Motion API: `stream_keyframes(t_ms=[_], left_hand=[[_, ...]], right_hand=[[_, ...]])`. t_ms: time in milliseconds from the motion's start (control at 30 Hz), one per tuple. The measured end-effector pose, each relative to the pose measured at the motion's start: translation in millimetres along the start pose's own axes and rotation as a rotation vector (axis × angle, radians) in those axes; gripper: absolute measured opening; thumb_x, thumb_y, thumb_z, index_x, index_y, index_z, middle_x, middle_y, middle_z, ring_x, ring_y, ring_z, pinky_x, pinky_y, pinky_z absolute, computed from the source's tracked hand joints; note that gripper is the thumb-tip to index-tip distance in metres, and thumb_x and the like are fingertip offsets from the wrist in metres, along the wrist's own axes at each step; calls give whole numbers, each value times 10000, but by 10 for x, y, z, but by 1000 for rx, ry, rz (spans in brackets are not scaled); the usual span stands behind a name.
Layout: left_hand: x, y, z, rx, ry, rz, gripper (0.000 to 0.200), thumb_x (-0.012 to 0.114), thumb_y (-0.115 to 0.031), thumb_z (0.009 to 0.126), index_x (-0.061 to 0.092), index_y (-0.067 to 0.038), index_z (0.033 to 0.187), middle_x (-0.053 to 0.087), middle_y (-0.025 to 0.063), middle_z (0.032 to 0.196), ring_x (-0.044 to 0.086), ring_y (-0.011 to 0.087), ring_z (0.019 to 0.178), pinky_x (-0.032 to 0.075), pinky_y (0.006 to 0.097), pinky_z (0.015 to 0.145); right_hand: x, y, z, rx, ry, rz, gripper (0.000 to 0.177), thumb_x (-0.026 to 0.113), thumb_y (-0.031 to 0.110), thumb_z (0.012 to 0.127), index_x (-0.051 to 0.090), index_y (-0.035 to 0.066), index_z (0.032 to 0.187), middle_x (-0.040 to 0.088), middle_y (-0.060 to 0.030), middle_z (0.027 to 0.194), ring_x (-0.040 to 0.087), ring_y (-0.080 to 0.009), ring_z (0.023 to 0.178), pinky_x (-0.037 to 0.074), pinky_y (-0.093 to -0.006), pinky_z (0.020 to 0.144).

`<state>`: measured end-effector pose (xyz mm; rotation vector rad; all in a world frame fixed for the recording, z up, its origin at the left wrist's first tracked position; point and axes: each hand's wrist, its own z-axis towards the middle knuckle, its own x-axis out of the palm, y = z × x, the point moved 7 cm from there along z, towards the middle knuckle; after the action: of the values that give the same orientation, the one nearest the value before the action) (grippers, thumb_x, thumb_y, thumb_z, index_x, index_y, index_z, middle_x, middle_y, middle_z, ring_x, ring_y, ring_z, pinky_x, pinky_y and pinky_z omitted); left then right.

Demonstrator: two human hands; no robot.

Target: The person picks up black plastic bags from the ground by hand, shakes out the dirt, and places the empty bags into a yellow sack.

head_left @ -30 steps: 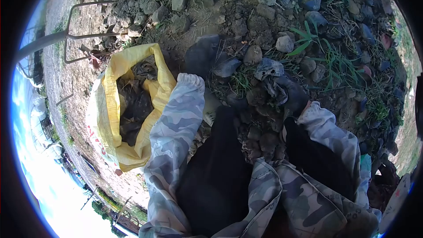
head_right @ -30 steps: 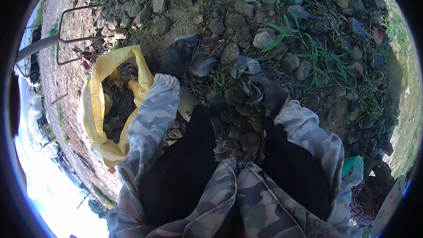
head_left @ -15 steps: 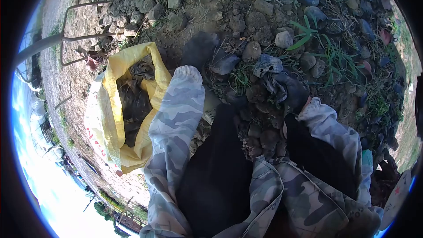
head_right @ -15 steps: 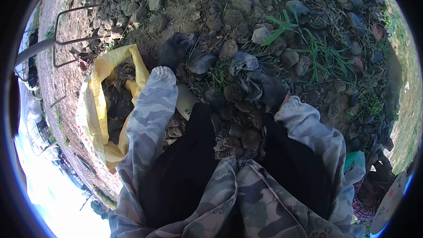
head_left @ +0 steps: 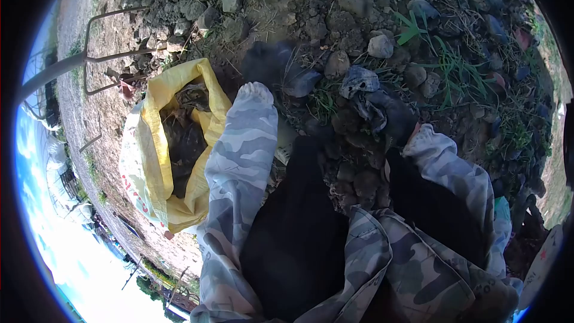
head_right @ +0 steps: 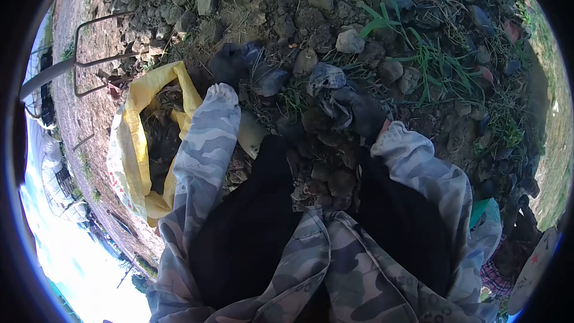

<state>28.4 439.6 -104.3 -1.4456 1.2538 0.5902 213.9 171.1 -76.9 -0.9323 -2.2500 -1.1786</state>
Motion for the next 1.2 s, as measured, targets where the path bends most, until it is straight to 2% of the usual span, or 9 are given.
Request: stream_keyframes(t_ms=[33,100,367,567,667,700,800,1067,1200], left_hand=[[78,99,12,-1,13,-3,415,648,-427,802,640,-50,975,662,167,916,671,318,816,539,421,742],[173,75,16,174,190,-1197,301,654,-239,836,598,-27,1043,656,106,898,657,218,770,541,349,690],[-4,93,19,-114,415,-769,377,580,45,812,500,12,1179,628,53,847,601,127,732,489,245,643],[-579,39,35,22,-74,-1154,304,583,62,774,563,-4,1070,642,47,784,597,129,627,490,274,549],[-865,-338,-33,284,-240,-709,300,595,38,774,563,3,1070,647,45,799,601,126,643,510,277,593],[-827,-528,-153,259,-157,-763,307,603,21,788,559,14,1091,656,50,812,611,119,676,504,264,625],[-491,-1056,-579,450,-3,-462,313,608,-43,820,565,1,1127,675,62,862,642,123,776,512,271,714],[448,-1182,-1628,282,633,-586,351,629,-138,836,579,-27,1164,672,117,1022,644,188,979,483,305,875],[-139,-946,-1475,727,194,-286,421,663,-155,800,564,-48,1195,645,123,1065,630,286,978,490,376,859]], right_hand=[[12,17,-21,6,-11,2,278,513,94,890,530,22,1159,608,-63,992,607,-132,834,508,-281,736],[-32,-43,-71,151,-198,120,268,507,92,891,536,26,1150,607,-60,990,604,-125,816,506,-270,720],[30,-2,41,10,-149,104,273,523,69,879,539,31,1149,610,-62,981,603,-119,823,505,-260,717],[-15,-65,7,56,-178,101,252,539,64,872,560,19,1120,609,-63,989,606,-127,856,507,-264,751],[-151,-65,53,-92,-130,-268,314,571,59,851,552,15,1161,599,-72,1029,599,-151,933,496,-286,818],[-134,-14,29,-227,-112,-622,356,591,57,836,545,15,1187,593,-77,1048,592,-166,975,486,-301,854],[-5,-2,22,-24,-118,-167,438,624,56,814,523,29,1239,582,-90,1105,572,-186,1028,464,-316,894],[142,-56,-80,2,-53,-257,440,635,40,803,528,35,1231,592,-79,1145,576,-165,1006,469,-311,871],[126,-23,-57,-196,-16,-568,414,645,33,788,560,20,1193,600,-79,1139,586,-161,998,470,-302,869]])
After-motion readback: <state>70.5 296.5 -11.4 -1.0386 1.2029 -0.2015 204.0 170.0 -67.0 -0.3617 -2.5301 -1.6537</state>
